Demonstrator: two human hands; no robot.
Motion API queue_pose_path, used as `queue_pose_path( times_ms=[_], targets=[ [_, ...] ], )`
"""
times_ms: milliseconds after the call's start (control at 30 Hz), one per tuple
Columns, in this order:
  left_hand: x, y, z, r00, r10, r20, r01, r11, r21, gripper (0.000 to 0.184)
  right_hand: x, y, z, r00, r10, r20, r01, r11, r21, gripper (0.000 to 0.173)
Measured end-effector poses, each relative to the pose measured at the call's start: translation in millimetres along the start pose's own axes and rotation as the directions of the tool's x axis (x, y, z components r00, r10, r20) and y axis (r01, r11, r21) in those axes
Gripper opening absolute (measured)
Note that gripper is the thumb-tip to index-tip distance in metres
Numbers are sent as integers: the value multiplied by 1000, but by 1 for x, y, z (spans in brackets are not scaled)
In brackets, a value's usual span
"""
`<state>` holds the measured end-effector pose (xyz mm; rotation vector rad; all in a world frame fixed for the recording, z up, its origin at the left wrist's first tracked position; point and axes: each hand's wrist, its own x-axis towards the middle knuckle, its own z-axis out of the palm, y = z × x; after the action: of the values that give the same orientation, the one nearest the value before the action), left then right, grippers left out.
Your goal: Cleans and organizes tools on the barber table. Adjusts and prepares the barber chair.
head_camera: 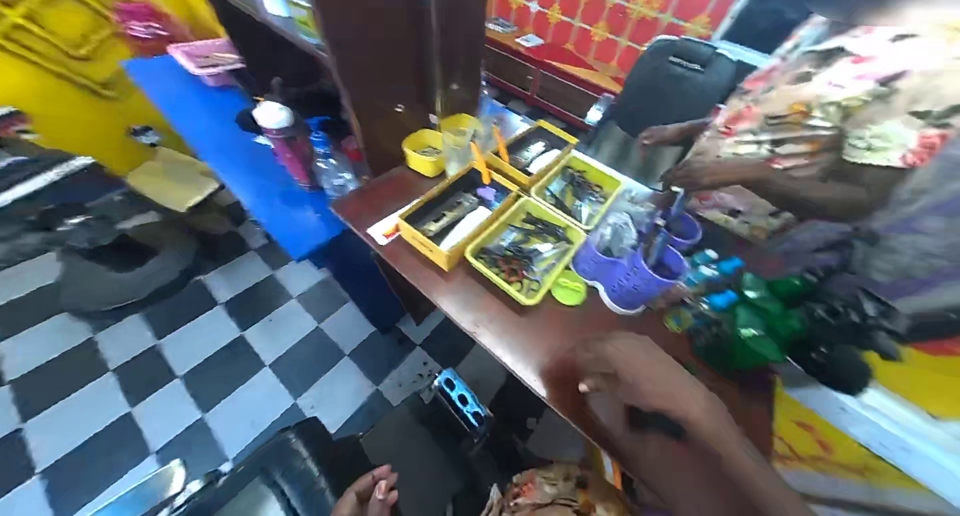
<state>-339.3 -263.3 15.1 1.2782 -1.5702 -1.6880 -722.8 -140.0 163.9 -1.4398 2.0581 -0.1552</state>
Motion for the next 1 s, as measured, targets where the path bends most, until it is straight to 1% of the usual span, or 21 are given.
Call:
queue_pose_path(
  times_ms=[33,67,100,133,167,200,233,300,333,433,467,533,600,667,700,733,767,800,900,933,1000],
  targets=[
    [2,-2,-1,1000,8,24,-9,1000,16,31,-21,14,16,997,58,-52,-58,998,-2,32],
    [3,-4,-1,999,9,46,-10,1000,26,30,-41,29,31,976,135,-171,-136,991,7,30],
    [4,-5,-2,998,7,62,-9,999,36,29,-57,45,44,923,213,-319,-219,976,19,30],
    [5,-4,-2,997,2,78,-5,999,44,29,-70,59,54,847,274,-456,-290,956,38,30],
    [4,-4,-1,996,-1,86,-3,999,46,28,-81,72,62,768,326,-552,-353,934,60,34],
    [2,-4,0,996,0,88,-4,999,49,27,-90,82,68,710,382,-591,-416,905,85,41],
    [-1,-3,1,996,1,88,-5,998,55,27,-97,90,74,677,451,-582,-476,871,121,53],
    [-13,2,6,996,7,85,-13,997,70,26,-102,99,83,646,579,-497,-571,799,190,76],
    [-21,5,8,996,8,84,-14,997,74,25,-100,100,87,627,635,-451,-603,762,235,83],
    [-44,7,16,998,-1,64,-4,996,92,25,-86,92,87,589,714,-380,-627,700,342,90],
    [-54,4,19,999,-1,51,-4,995,101,25,-81,91,86,589,704,-397,-601,710,368,90],
    [-80,-3,23,1000,-20,7,19,992,125,25,-70,93,86,619,635,-461,-485,772,411,93],
    [-111,-8,27,996,-64,-55,71,987,145,25,-53,88,83,694,543,-473,-365,831,419,103],
    [-146,-21,33,988,-129,-90,143,974,174,24,-37,82,85,795,431,-428,-234,867,440,113],
    [-164,-28,36,981,-169,-95,185,964,192,25,-32,79,86,836,371,-404,-160,870,466,114],
    [-182,-36,37,973,-207,-104,224,953,203,26,-29,74,86,860,321,-396,-96,865,493,112],
    [-202,-44,37,965,-230,-126,253,944,214,26,-30,67,85,864,293,-410,-58,866,496,108],
    [-221,-53,37,958,-241,-156,271,938,216,27,-35,59,82,846,269,-460,-31,887,461,103],
    [-274,-73,37,929,-245,-277,299,939,171,25,-48,35,79,763,137,-632,7,976,220,93],
    [-286,-77,36,916,-250,-314,308,939,152,25,-50,28,81,760,100,-642,7,987,162,90],
    [-302,-82,32,890,-248,-383,320,938,137,25,-52,14,89,814,83,-575,-11,992,127,88]
  ],
)
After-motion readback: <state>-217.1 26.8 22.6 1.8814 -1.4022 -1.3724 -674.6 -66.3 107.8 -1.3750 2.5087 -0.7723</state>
